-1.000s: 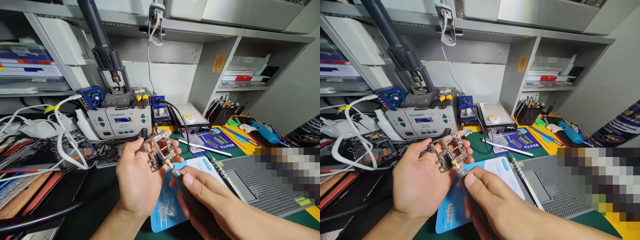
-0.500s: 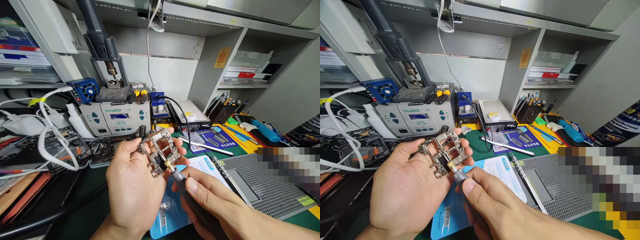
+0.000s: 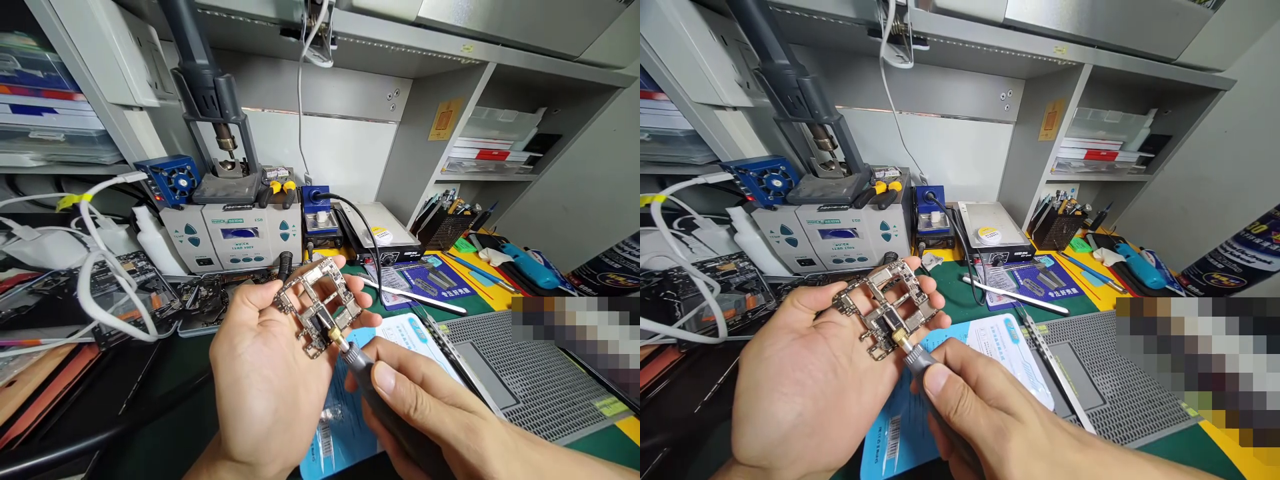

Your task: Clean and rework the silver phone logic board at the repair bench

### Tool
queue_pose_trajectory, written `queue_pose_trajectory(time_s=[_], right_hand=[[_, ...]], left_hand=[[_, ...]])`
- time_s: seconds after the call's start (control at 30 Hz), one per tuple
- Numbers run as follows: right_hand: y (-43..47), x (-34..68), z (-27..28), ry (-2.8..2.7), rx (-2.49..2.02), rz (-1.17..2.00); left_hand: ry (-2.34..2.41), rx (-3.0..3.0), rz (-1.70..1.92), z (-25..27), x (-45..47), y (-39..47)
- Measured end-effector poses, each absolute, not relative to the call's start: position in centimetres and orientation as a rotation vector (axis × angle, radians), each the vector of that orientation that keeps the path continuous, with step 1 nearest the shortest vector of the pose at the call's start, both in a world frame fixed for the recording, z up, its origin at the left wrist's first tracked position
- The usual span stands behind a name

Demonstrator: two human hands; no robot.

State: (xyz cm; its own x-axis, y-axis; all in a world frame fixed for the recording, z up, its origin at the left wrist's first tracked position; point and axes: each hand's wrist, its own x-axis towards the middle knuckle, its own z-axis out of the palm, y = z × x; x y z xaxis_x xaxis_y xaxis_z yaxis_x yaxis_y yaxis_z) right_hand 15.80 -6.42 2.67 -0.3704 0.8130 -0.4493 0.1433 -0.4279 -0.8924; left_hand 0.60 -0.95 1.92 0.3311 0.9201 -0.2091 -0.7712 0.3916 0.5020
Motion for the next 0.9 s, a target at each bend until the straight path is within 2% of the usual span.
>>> queue_pose_trajectory(time_s=[0.33,0.9], right_hand=[[-6.58,16.53,2.51,-1.583,-1.259,1.594],[-6.28,16.13,3.16,-1.352,-1.333,1.846]], left_hand=[[0.638,0.338,1.185,2.12,0.59,-0.84],[0.539,0.315,1.177,2.05,0.60,-1.02]])
